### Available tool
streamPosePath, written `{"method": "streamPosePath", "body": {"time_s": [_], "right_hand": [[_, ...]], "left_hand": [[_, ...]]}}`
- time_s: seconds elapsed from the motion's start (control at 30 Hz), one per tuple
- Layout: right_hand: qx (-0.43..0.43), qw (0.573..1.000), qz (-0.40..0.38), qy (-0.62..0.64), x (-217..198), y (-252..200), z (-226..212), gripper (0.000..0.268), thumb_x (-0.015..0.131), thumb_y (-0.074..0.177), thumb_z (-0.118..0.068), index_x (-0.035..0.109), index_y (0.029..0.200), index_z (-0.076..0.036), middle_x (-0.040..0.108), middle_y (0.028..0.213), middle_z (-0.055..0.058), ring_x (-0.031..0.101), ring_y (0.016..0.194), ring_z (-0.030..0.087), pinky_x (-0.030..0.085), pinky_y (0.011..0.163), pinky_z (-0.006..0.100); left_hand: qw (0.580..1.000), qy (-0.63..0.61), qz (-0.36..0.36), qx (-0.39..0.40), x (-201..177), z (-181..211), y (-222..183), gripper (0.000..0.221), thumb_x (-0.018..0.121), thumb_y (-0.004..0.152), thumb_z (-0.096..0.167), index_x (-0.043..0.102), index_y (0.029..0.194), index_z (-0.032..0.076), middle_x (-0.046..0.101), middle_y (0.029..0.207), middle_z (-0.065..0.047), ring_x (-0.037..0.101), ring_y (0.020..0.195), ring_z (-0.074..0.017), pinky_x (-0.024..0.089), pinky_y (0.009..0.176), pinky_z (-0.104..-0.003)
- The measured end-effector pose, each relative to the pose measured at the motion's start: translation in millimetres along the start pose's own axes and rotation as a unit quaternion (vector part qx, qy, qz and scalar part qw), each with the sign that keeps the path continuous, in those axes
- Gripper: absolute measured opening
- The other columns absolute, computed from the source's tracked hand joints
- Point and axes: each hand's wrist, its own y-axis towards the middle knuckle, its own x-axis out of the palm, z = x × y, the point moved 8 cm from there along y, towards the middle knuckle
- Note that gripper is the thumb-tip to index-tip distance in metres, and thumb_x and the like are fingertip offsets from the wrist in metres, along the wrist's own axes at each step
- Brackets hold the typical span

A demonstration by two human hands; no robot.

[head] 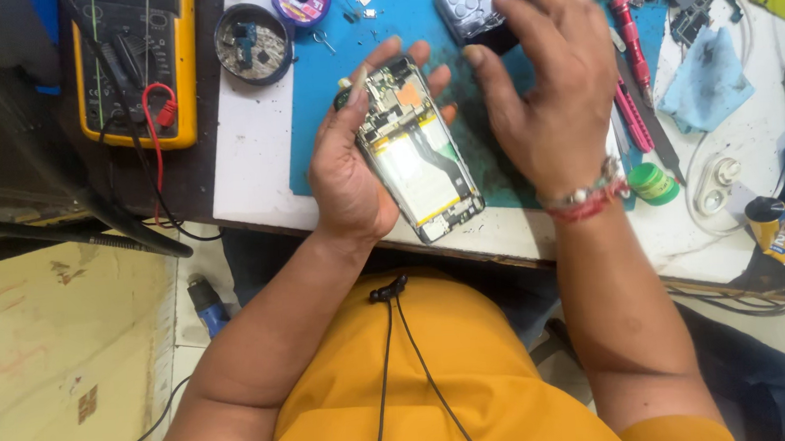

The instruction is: The person disassembles a smartphone by prying and separating the back cover from the chassis. They then use a hot air gun to heat the camera module area and a toothbrush to clean the interior surfaces and components.

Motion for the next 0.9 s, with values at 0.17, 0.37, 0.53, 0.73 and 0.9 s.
{"method": "streamPosePath", "body": {"time_s": [0.17,0.37,0.53,0.73,0.9], "right_hand": [[0.197,0.893,-0.062,0.4,25,-22,13,0.018,0.075,0.108,-0.001,0.069,0.124,0.004,0.075,0.104,0.007,0.068,0.087,0.008,0.056,0.08,0.022],[0.196,0.873,-0.095,0.436,29,-13,12,0.022,0.072,0.104,0.005,0.064,0.124,0.005,0.075,0.109,0.007,0.07,0.089,0.006,0.058,0.081,0.021],[0.22,0.883,-0.138,0.392,33,-9,22,0.019,0.072,0.1,0.004,0.062,0.116,0.004,0.074,0.098,0.006,0.072,0.08,0.007,0.055,0.068,0.02],[0.183,0.886,-0.125,0.408,37,3,41,0.015,0.07,0.108,0.008,0.063,0.121,0.006,0.076,0.104,0.01,0.075,0.098,0.009,0.061,0.087,0.021],[0.205,0.85,-0.142,0.465,50,0,39,0.028,0.075,0.102,0.007,0.063,0.127,0.005,0.076,0.11,0.009,0.073,0.1,0.01,0.061,0.09,0.024]], "left_hand": [[0.999,0.005,-0.02,-0.028,2,-2,-3,0.047,0.035,0.116,0.023,0.041,0.153,-0.005,0.053,0.15,-0.022,0.056,0.138,-0.0285,0.051,0.116,-0.045],[0.998,0.031,-0.034,-0.046,2,-7,1,0.045,0.039,0.118,0.022,0.044,0.153,-0.005,0.06,0.141,-0.024,0.062,0.127,-0.0249,0.052,0.114,-0.039],[0.997,0.034,-0.045,-0.052,-1,-6,4,0.043,0.04,0.12,0.022,0.047,0.153,-0.005,0.061,0.136,-0.023,0.066,0.119,-0.0239,0.057,0.106,-0.04],[0.997,0.068,-0.022,-0.03,-4,10,15,0.047,0.04,0.115,0.023,0.045,0.154,-0.002,0.062,0.14,-0.023,0.065,0.124,-0.0233,0.06,0.105,-0.042],[0.997,0.066,-0.008,-0.041,-6,9,18,0.048,0.04,0.113,0.02,0.044,0.154,-0.004,0.06,0.138,-0.018,0.064,0.128,-0.021,0.06,0.104,-0.043]]}}
